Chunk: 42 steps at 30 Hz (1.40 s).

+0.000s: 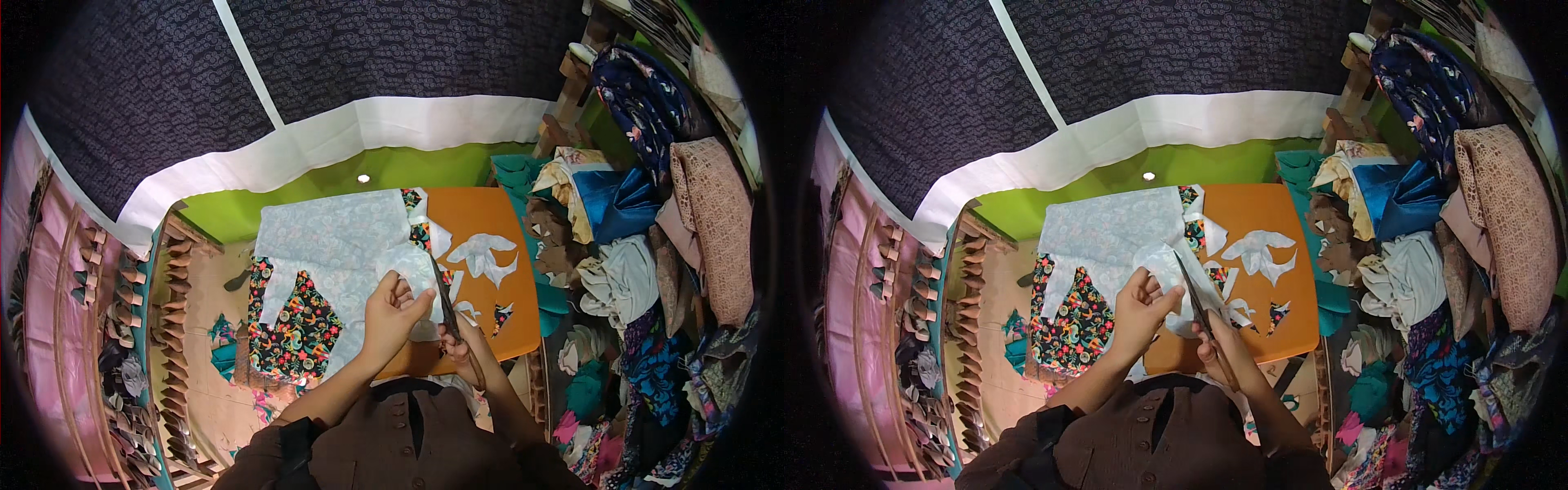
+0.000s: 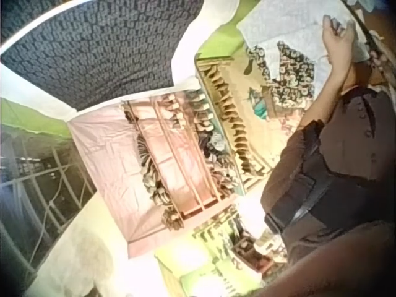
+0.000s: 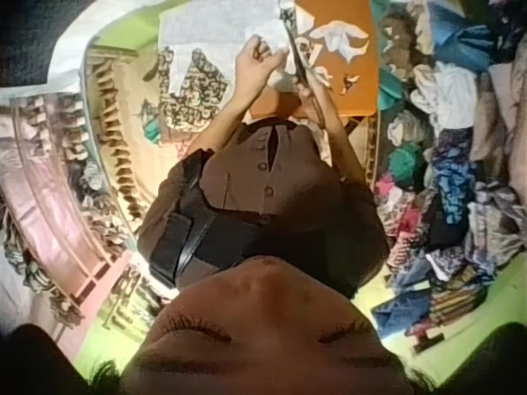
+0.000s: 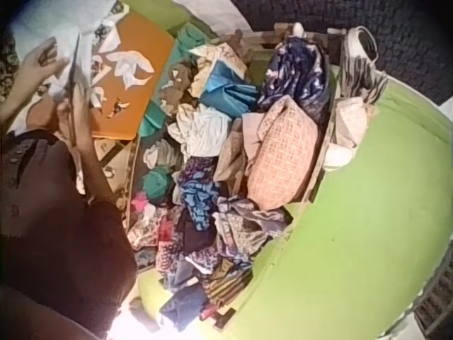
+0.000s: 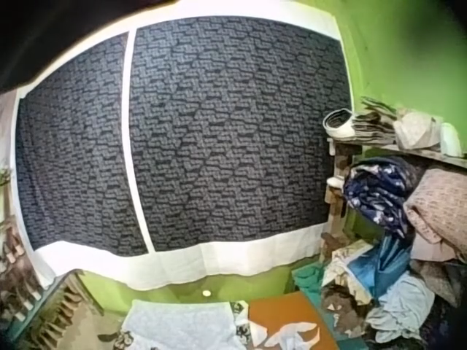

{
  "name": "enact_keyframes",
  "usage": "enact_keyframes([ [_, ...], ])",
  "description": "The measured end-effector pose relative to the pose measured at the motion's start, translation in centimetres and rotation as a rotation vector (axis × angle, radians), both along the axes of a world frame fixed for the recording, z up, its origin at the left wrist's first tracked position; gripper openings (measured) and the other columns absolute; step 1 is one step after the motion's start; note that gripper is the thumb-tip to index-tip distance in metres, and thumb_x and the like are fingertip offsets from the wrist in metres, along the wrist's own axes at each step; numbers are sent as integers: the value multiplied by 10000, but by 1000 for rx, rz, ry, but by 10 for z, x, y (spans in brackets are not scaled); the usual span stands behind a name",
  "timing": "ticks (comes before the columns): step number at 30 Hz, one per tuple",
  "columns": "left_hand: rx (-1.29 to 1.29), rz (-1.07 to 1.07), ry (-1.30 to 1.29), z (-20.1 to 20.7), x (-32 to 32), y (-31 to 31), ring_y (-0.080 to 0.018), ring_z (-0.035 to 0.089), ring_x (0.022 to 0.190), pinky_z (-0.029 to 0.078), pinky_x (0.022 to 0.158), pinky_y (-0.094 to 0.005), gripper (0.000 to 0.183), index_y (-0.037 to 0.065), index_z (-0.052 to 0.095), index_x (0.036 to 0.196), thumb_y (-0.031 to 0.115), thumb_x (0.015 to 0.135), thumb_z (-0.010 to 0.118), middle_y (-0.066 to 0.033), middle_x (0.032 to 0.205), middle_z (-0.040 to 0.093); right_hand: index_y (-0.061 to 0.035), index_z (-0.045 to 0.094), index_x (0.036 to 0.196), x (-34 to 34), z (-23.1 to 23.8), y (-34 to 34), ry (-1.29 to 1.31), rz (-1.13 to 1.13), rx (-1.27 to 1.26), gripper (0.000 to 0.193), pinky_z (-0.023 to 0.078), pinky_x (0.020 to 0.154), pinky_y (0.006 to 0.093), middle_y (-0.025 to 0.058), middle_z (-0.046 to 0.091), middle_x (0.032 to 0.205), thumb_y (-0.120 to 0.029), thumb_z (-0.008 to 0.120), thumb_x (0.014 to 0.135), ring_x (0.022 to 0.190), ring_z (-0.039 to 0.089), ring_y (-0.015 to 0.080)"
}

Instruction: Cutting fabric with scissors on a table.

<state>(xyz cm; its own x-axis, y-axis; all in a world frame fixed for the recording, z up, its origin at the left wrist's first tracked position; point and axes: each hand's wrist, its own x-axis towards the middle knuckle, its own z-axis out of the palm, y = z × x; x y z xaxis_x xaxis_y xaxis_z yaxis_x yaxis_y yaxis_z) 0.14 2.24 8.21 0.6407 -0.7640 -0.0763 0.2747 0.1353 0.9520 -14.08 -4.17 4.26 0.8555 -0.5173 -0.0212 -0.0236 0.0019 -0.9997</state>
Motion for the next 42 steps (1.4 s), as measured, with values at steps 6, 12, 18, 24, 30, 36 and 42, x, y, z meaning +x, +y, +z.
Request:
enact_keyframes([
  [6,-26,3,43,5,-2,-2,-30,486,675,416,578,-158,245,43,355,732,-5,758,593,-22,741,514,4,445,888,0,7,-5,-17,-26,-16,604,378,580,248,49,453,739,-585,470,757,636,418,113],
  [12,-6,17,48,4,-3,-2,-13,453,636,389,534,-147,276,55,336,716,2,751,604,2,698,480,19,445,904,-1,9,-2,57,6,-17,683,331,598,205,14,390,774,-643,438,732,681,362,77],
  [18,45,-16,-13,0,-3,-1,21,306,529,266,433,-136,358,87,283,670,6,735,625,62,605,321,16,412,991,-3,21,-4,90,35,-81,655,328,583,200,4,364,747,-601,424,771,649,339,74],
  [24,25,5,36,4,-4,-2,19,329,531,294,438,-134,388,89,269,652,13,723,642,62,597,310,14,399,1019,-3,20,-4,121,50,68,731,307,544,197,-4,350,737,-660,401,735,628,319,73],
  [30,51,-26,10,-4,-1,0,17,359,528,321,445,-136,367,82,286,666,10,722,641,53,602,332,9,401,984,-2,24,-3,58,55,-103,768,290,532,182,-9,345,734,-703,397,698,619,314,67],
  [36,38,-49,28,4,-2,-1,9,354,518,332,446,-143,355,79,284,673,-4,728,624,47,609,332,-10,409,909,3,27,0,85,6,99,777,247,508,150,-17,340,722,-741,408,646,616,312,39],
  [42,-11,11,6,5,-3,-1,2,345,560,332,459,-153,348,77,275,677,-8,746,606,42,633,329,-11,409,872,3,23,-2,85,10,35,758,244,523,143,-17,339,712,-735,417,647,635,318,32],
])
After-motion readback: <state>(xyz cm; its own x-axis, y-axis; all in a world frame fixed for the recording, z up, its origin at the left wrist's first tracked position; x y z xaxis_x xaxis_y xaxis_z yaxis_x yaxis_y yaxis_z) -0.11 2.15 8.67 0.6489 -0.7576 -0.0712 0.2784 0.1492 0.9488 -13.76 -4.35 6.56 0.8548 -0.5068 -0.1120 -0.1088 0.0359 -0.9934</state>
